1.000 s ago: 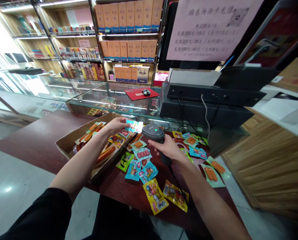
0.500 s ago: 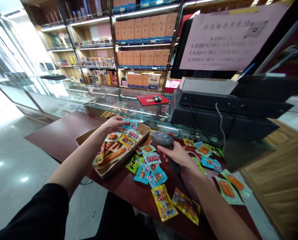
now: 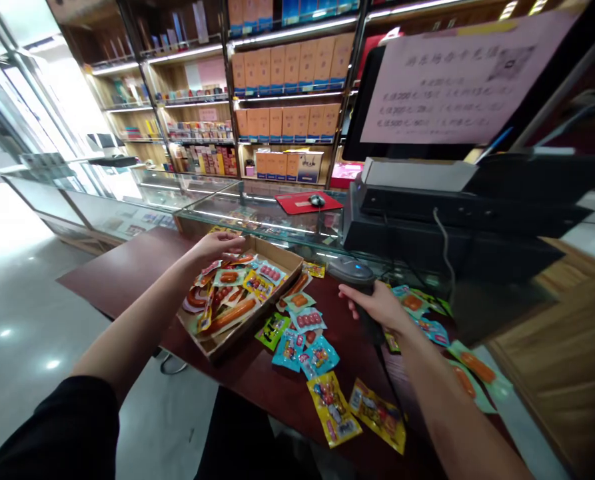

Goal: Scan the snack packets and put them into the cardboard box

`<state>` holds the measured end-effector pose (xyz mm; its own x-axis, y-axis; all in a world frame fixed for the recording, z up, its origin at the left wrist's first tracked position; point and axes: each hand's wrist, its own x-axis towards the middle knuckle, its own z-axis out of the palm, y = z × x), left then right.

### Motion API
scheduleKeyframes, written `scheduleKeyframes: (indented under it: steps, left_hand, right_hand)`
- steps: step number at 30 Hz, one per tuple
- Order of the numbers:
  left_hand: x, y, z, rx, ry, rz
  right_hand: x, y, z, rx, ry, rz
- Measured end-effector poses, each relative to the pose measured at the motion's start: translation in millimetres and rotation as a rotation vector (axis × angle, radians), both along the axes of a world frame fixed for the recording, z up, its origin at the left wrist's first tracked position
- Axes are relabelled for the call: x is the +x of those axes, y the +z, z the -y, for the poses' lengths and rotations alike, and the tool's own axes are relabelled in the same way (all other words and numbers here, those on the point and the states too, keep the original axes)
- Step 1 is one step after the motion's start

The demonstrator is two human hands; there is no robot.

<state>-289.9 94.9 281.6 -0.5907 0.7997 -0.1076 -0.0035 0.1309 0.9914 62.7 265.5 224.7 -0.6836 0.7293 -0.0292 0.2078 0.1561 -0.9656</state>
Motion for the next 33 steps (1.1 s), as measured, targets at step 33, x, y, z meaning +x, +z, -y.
scheduleKeyframes:
  steps: [33]
  left_hand:
    - [189.9, -122.0, -247.2, -0.407, -0.386, -0.413]
  right_hand:
    - [72.5, -13.5, -34.5, -0.133, -0.251, -0.108]
